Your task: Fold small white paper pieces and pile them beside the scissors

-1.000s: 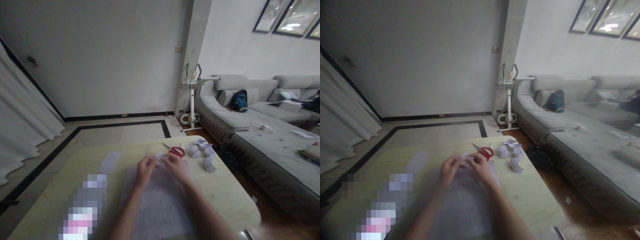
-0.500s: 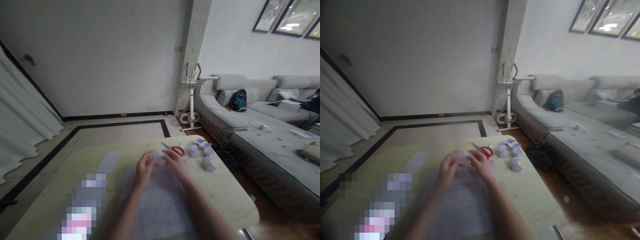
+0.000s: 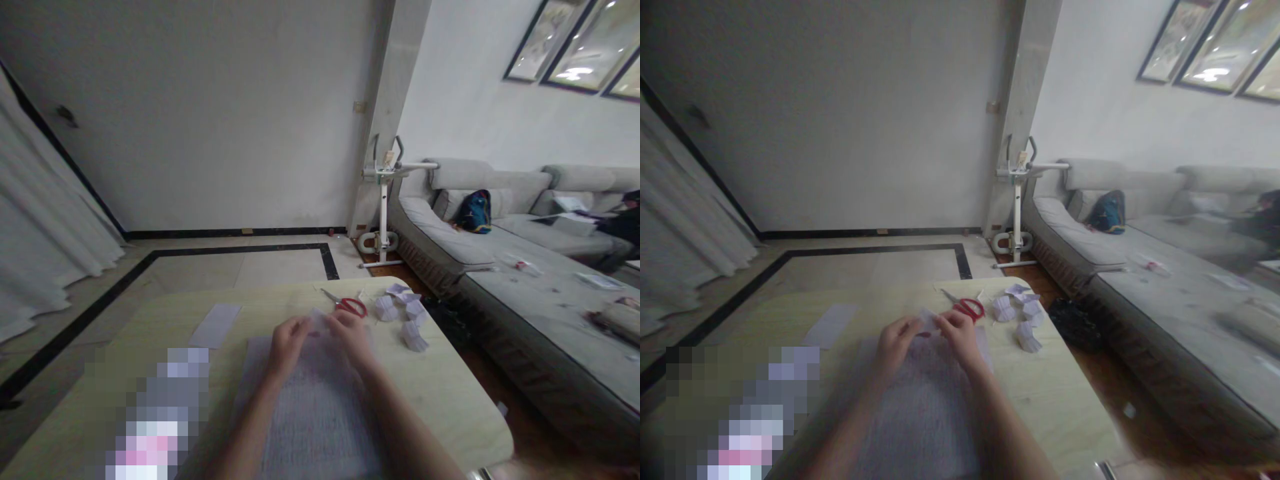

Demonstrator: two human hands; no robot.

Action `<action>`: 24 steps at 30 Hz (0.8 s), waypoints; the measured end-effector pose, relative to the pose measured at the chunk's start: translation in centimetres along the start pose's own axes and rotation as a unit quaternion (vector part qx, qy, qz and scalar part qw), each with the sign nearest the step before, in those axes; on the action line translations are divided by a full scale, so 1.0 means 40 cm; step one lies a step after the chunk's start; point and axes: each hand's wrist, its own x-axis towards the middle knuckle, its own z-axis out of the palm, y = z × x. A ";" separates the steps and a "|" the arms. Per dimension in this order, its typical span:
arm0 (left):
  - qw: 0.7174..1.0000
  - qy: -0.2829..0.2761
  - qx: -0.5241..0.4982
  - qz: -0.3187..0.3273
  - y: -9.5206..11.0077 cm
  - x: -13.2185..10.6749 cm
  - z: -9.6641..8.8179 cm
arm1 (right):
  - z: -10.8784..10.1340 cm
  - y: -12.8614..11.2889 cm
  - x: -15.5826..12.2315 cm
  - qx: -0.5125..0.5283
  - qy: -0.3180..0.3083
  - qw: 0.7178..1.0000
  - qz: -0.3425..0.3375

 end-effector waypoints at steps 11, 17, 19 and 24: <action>1.000 -0.015 0.010 -0.003 -0.012 0.002 -0.003 | -0.004 0.013 0.004 0.016 -0.055 0.998 0.028; 1.000 -0.027 0.000 -0.011 -0.016 0.003 -0.003 | 0.000 0.021 0.006 0.029 -0.041 0.998 0.037; 0.999 -0.028 -0.012 -0.012 -0.017 0.004 -0.002 | 0.001 0.022 0.006 0.035 -0.030 0.998 0.044; 0.998 -0.022 -0.042 -0.033 -0.020 0.005 -0.003 | 0.001 0.025 0.007 0.043 -0.008 0.997 0.061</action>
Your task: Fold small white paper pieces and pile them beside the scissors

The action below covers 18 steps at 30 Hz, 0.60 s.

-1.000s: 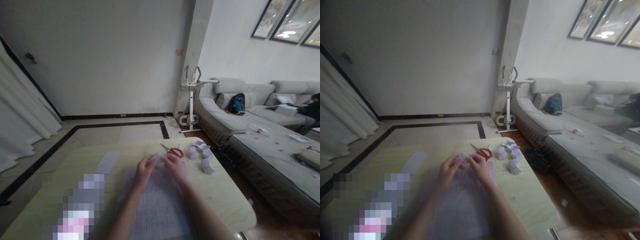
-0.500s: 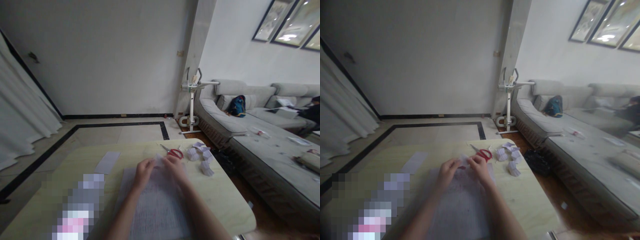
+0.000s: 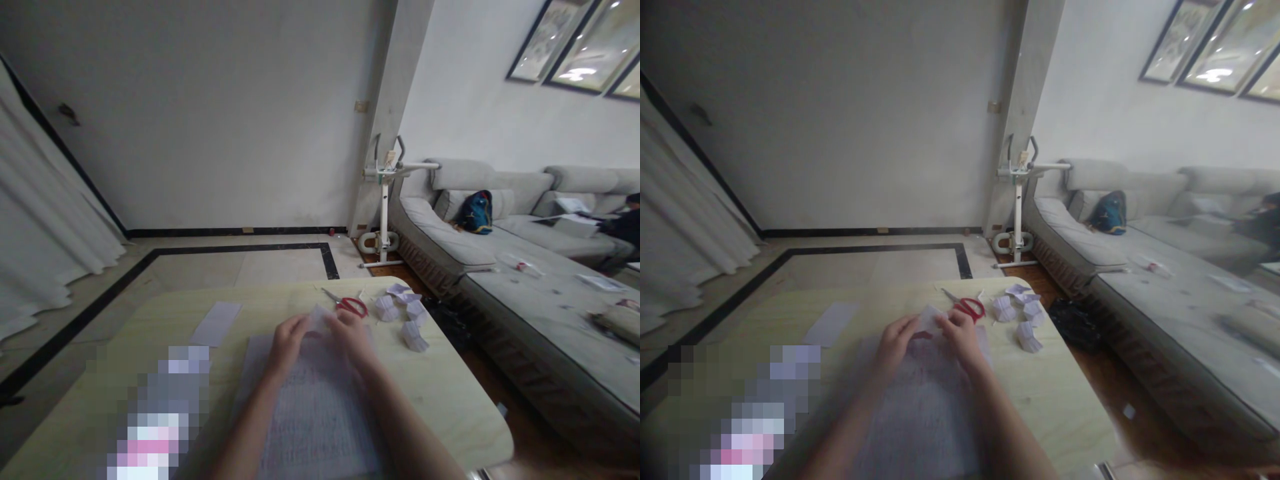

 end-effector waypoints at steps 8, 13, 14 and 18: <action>1.000 0.013 0.017 0.016 -0.007 0.006 -0.004 | 0.005 0.003 -0.004 0.002 -0.021 1.000 0.019; 1.000 0.012 -0.011 -0.005 0.002 0.002 0.004 | 0.008 -0.004 -0.006 -0.037 -0.012 0.999 0.002; 1.000 0.007 -0.011 -0.007 0.004 0.000 0.006 | 0.008 -0.005 -0.005 -0.037 -0.013 0.999 -0.002; 1.000 0.002 0.018 -0.003 0.007 -0.002 0.005 | 0.011 -0.004 -0.004 -0.037 -0.011 0.999 -0.023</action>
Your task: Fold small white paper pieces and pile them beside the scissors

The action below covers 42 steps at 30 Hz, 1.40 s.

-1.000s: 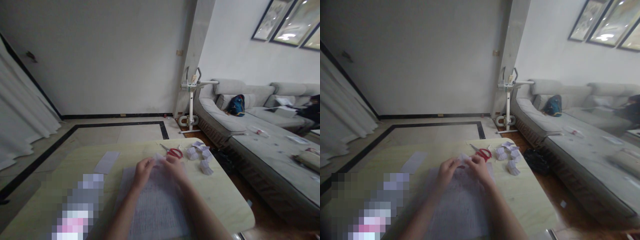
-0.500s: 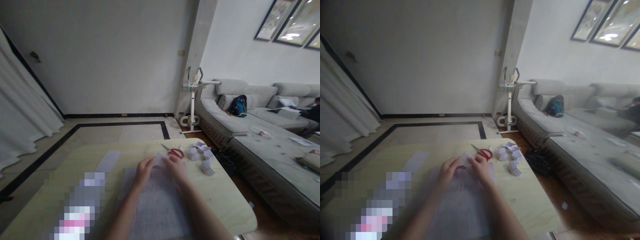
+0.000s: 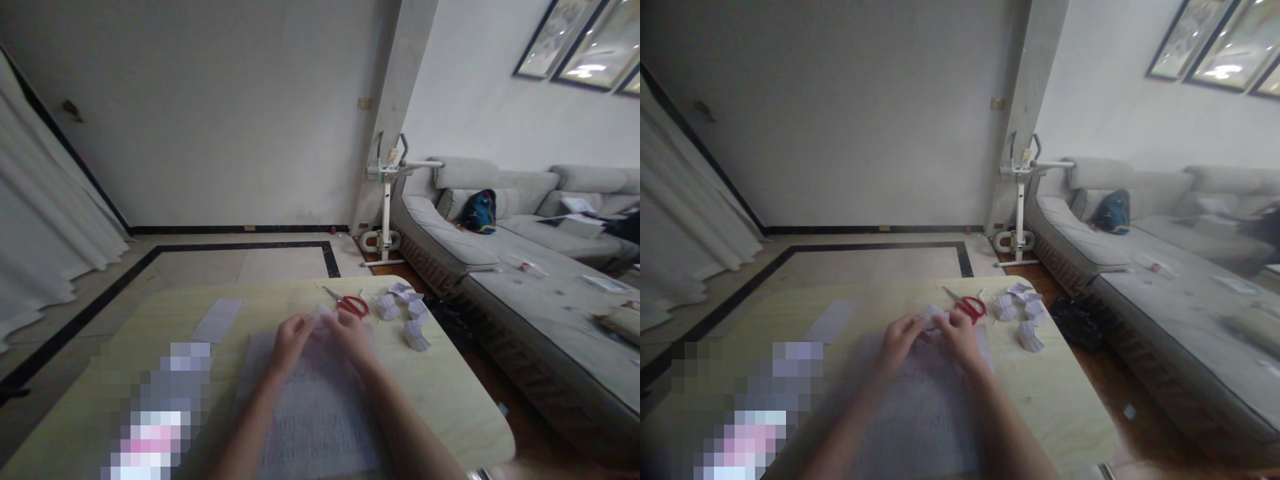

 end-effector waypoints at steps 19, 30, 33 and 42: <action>0.997 0.015 0.072 0.016 0.011 0.002 -0.017 | 0.003 0.013 -0.004 0.034 -0.044 0.998 0.000; 0.992 0.061 0.095 0.051 0.023 -0.005 -0.017 | 0.002 0.002 -0.005 0.012 -0.016 0.999 0.026; 0.997 0.029 0.065 0.033 0.021 -0.006 -0.013 | -0.001 0.005 -0.004 0.008 -0.015 1.000 0.008; 0.997 0.022 0.077 0.019 0.015 -0.004 -0.014 | 0.004 0.010 -0.004 0.019 -0.017 0.999 0.026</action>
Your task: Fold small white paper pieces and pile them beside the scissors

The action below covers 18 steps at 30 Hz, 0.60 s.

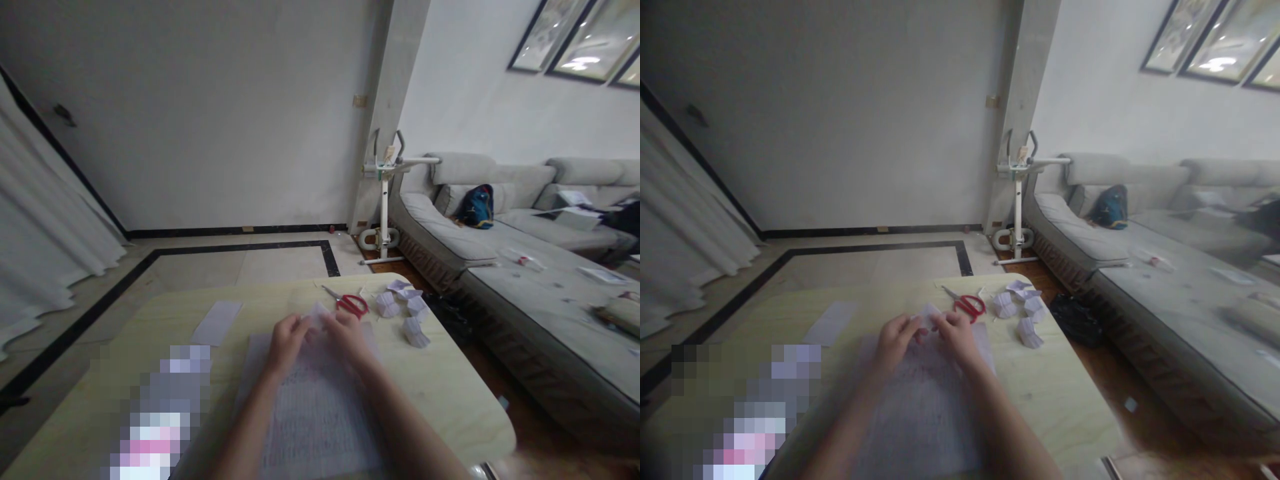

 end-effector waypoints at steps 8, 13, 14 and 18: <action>1.000 0.010 -0.007 -0.004 0.004 0.004 -0.005 | -0.011 -0.006 0.000 -0.010 -0.005 1.000 -0.018; 0.999 0.004 -0.032 -0.012 0.000 0.005 -0.004 | -0.013 0.004 0.004 0.003 -0.001 1.000 -0.018; 1.000 0.006 -0.022 -0.007 -0.002 0.005 -0.005 | -0.013 0.006 0.003 0.007 0.000 1.000 -0.017; 0.999 0.013 0.025 0.022 -0.007 0.005 -0.010 | -0.007 0.006 -0.001 0.013 -0.017 0.999 -0.027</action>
